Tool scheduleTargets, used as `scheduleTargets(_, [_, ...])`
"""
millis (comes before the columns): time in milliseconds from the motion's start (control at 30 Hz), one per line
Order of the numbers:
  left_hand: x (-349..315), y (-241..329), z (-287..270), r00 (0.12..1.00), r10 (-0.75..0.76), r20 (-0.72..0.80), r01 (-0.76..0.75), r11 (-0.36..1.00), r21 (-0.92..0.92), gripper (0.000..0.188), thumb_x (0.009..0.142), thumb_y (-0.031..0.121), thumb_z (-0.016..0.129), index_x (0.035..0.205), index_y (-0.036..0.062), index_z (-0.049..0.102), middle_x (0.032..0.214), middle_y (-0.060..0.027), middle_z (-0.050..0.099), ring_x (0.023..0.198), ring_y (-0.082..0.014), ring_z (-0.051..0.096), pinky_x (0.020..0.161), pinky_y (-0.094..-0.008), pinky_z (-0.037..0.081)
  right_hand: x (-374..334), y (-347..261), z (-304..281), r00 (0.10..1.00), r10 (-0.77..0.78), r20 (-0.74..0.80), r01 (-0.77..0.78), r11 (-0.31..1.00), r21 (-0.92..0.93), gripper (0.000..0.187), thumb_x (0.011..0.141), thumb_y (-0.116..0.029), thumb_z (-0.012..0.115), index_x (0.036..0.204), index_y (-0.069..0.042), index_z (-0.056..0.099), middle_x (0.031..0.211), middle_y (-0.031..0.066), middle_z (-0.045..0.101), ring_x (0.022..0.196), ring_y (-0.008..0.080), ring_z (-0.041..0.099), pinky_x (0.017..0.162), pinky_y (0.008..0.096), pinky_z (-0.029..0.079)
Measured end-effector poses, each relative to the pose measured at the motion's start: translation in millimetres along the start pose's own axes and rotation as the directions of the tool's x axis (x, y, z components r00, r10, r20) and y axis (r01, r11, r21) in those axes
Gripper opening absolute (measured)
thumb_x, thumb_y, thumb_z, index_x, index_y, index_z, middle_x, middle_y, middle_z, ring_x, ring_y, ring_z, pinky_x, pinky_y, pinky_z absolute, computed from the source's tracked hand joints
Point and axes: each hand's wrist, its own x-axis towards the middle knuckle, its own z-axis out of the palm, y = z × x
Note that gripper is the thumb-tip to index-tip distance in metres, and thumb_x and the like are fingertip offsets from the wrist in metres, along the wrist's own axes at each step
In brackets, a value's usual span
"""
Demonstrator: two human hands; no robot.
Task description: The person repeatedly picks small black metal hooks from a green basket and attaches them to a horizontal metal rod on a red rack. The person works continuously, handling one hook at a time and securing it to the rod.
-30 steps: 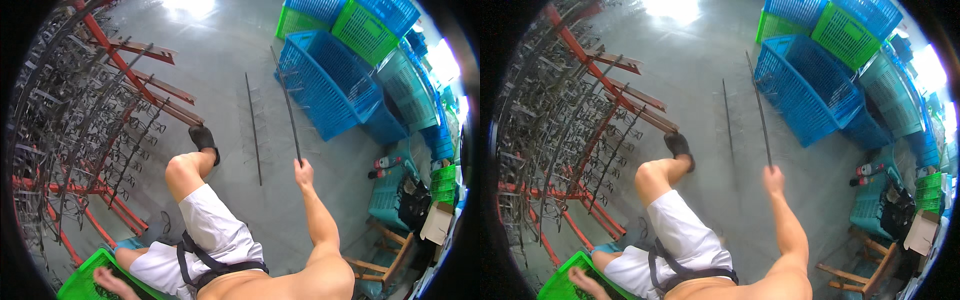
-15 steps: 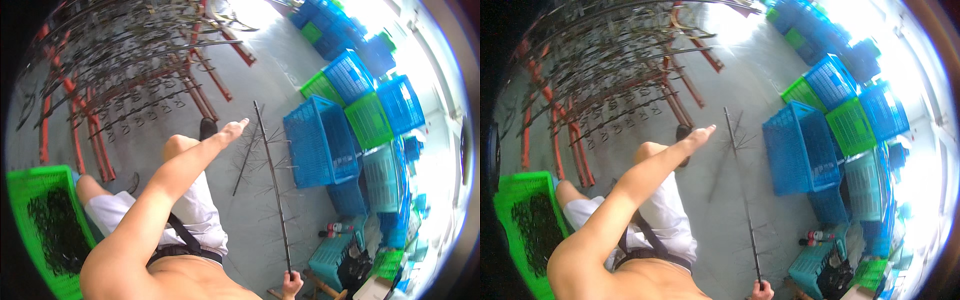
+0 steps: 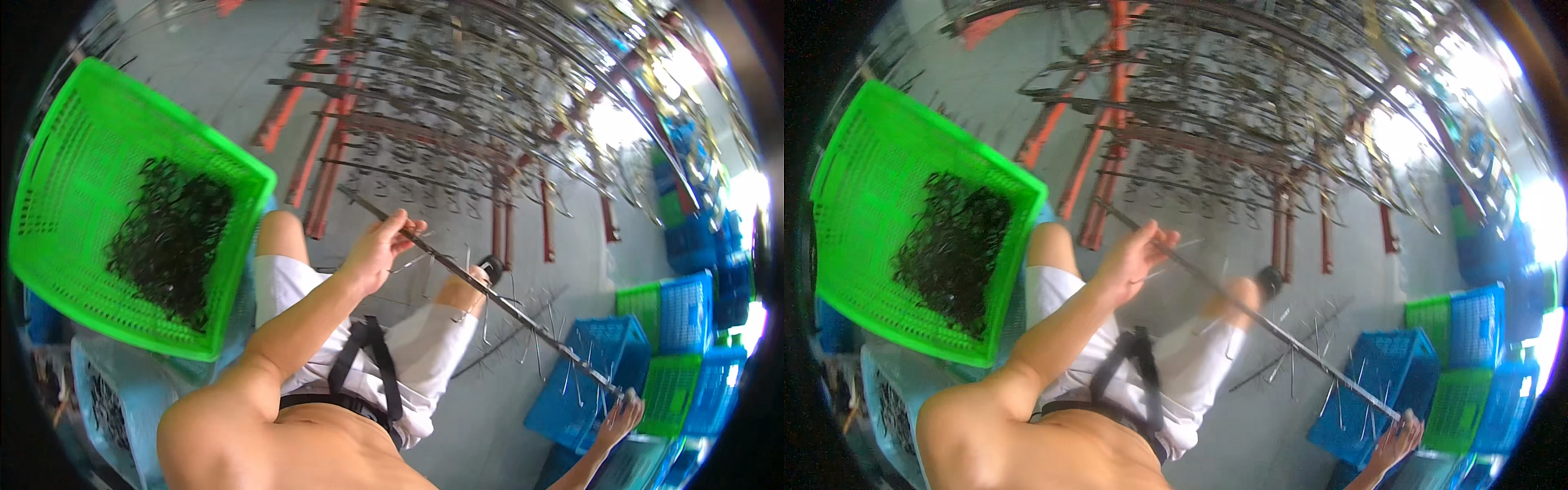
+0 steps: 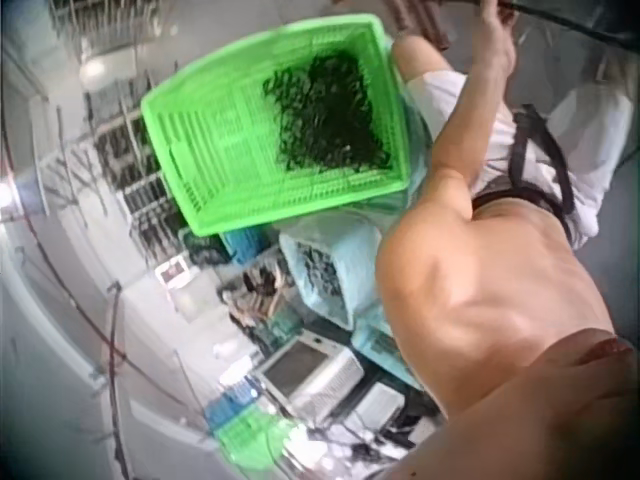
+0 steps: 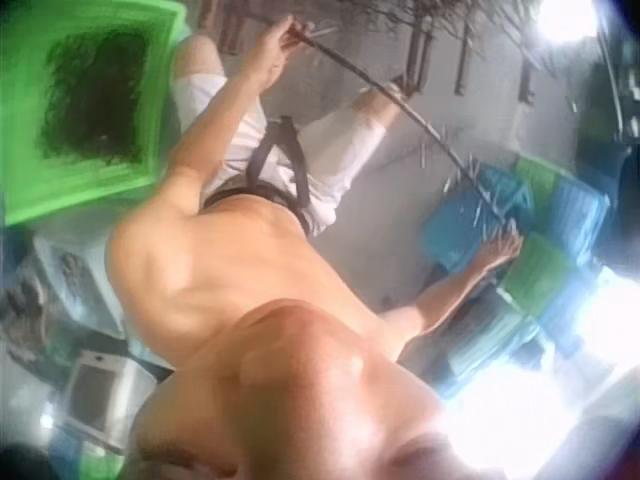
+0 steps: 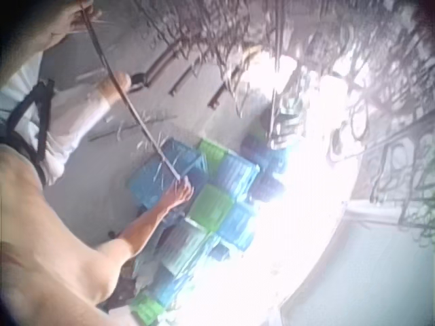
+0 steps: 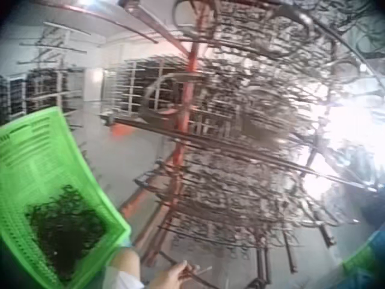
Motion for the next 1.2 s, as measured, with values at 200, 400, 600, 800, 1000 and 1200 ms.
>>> scheduleTargets(200, [38, 39, -122, 0.916, 0.135, -0.378, -0.134, 0.991, 0.029, 0.019, 0.09, 0.028, 0.054, 0.081, 0.0117, 0.053, 0.087, -0.0029, 0.059, 0.085, -0.0111, 0.056, 0.073, -0.0267, 0.044, 155, -122, 172, 0.989, -0.125, 0.083, 0.092, 0.942, 0.322, 0.021, 0.082, -0.015, 0.058, 0.1, -0.005, 0.058, 0.095, 0.01, 0.059, 0.097, 0.0281, 0.053, 0.096, 0.042, 0.034])
scheduleTargets(400, [75, 17, -179, 0.864, 0.091, -0.495, -0.06, 0.995, 0.077, 0.02, 0.09, 0.03, 0.054, 0.083, 0.0109, 0.054, 0.083, -0.0012, 0.057, 0.072, -0.0103, 0.05, 0.067, -0.0238, 0.043, 180, -169, 283, 0.958, -0.258, 0.127, 0.164, 0.852, 0.496, 0.021, 0.078, -0.01, 0.06, 0.099, -0.007, 0.059, 0.088, 0.0096, 0.058, 0.09, 0.0271, 0.054, 0.09, 0.039, 0.037])
scheduleTargets(600, [52, 20, -172, 0.776, 0.128, -0.618, 0.087, 0.948, 0.305, 0.022, 0.086, 0.026, 0.055, 0.099, 0.0077, 0.057, 0.09, -0.0006, 0.059, 0.079, -0.0098, 0.056, 0.071, -0.0275, 0.048, 179, -181, 343, 0.954, -0.156, 0.258, 0.01, 0.871, 0.491, 0.018, 0.084, -0.014, 0.057, 0.1, -0.007, 0.057, 0.094, 0.0095, 0.058, 0.096, 0.0292, 0.052, 0.091, 0.0408, 0.037])
scheduleTargets(800, [-71, 90, -163, 0.741, 0.419, -0.525, -0.169, 0.872, 0.459, 0.014, 0.087, 0.017, 0.056, 0.095, 0.0056, 0.056, 0.082, -0.0051, 0.062, 0.067, -0.0119, 0.06, 0.059, -0.0243, 0.049, 175, -191, 351, 0.946, -0.22, 0.239, 0.079, 0.869, 0.489, 0.018, 0.085, -0.017, 0.056, 0.1, -0.005, 0.056, 0.094, 0.0119, 0.057, 0.097, 0.0321, 0.051, 0.089, 0.041, 0.039])
scheduleTargets(1000, [-132, 107, -277, 0.508, 0.446, -0.736, 0.446, 0.595, 0.669, 0.022, 0.082, 0.02, 0.054, 0.096, 0.0033, 0.056, 0.088, -0.0128, 0.063, 0.075, -0.0229, 0.061, 0.066, -0.0338, 0.049, 163, -178, 369, 0.906, -0.234, 0.354, 0.023, 0.86, 0.51, 0.025, 0.083, -0.015, 0.059, 0.104, -0.002, 0.057, 0.105, 0.0139, 0.057, 0.112, 0.0318, 0.047, 0.094, 0.043, 0.037])
scheduleTargets(1200, [-158, 126, -335, 0.445, 0.531, -0.721, 0.811, 0.104, 0.576, 0.032, 0.079, 0.026, 0.053, 0.099, 0.0017, 0.057, 0.101, -0.0222, 0.061, 0.097, -0.0381, 0.057, 0.081, -0.0444, 0.046, 137, -191, 355, 0.985, 0.023, 0.17, -0.087, 0.92, 0.382, 0.039, 0.079, -0.011, 0.062, 0.117, -0.006, 0.053, 0.116, 0.0124, 0.052, 0.113, 0.032, 0.046, 0.093, 0.0439, 0.037])
